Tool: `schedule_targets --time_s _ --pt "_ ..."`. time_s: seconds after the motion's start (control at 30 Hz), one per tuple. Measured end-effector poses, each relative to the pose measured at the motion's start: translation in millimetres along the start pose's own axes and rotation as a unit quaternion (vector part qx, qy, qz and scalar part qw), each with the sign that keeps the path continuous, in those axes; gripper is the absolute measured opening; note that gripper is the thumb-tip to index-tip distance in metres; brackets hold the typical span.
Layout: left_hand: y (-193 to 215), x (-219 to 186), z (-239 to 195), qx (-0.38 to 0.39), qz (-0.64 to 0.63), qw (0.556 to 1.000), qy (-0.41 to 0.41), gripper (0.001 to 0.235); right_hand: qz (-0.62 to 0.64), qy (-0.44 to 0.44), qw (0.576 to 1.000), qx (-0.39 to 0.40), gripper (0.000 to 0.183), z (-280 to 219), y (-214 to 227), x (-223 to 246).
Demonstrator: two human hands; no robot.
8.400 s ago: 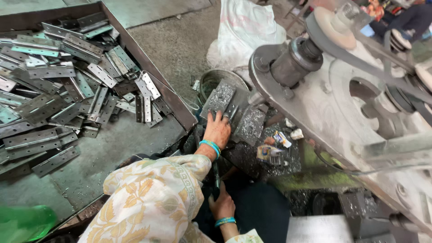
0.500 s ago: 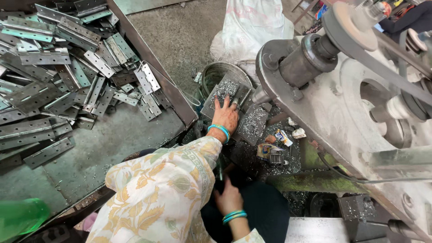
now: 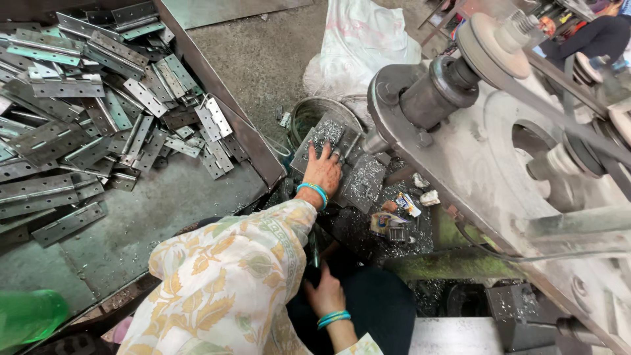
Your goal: The person places metal hinge components into a machine for processing, then removes the finished pieces and places them into a large metal container by hand.
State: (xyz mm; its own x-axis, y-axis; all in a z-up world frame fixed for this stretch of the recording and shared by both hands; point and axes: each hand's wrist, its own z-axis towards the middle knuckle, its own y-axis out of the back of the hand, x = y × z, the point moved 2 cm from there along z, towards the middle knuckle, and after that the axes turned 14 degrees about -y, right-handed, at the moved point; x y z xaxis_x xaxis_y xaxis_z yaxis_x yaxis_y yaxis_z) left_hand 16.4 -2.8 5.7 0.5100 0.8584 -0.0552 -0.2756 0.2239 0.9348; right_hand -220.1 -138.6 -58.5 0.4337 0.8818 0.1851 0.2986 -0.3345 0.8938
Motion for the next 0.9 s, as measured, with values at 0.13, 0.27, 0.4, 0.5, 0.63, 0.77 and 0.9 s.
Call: schedule_targets --time_s 0.13,0.27,0.4,0.5,0.63,0.77,0.9 --pt "9 -5 -19 -0.033 0.018 0.999 -0.017 0.029 -0.006 0.018 1.000 0.003 0.066 -7 48 15" --pt "33 -14 -48 0.017 -0.005 0.999 -0.042 0.025 -0.021 0.000 1.000 0.014 0.064 -21 66 33" --pt "56 -22 -87 0.056 -0.016 0.995 -0.078 0.023 -0.024 -0.013 0.999 0.017 0.062 -28 70 37" --pt "64 -28 -99 0.045 0.011 0.994 -0.100 0.026 -0.025 -0.012 1.000 0.011 0.064 -28 69 37" --pt "62 -32 -98 -0.050 0.103 0.990 -0.085 0.034 -0.019 -0.013 1.000 0.006 0.064 -27 67 34" --pt "61 -29 -89 0.015 0.087 0.991 -0.098 0.028 -0.011 0.000 1.000 0.004 0.067 -24 64 30" --pt "84 -28 -89 -0.062 0.061 0.990 -0.107 0.028 -0.012 0.019 1.000 0.011 0.065 -18 63 25"
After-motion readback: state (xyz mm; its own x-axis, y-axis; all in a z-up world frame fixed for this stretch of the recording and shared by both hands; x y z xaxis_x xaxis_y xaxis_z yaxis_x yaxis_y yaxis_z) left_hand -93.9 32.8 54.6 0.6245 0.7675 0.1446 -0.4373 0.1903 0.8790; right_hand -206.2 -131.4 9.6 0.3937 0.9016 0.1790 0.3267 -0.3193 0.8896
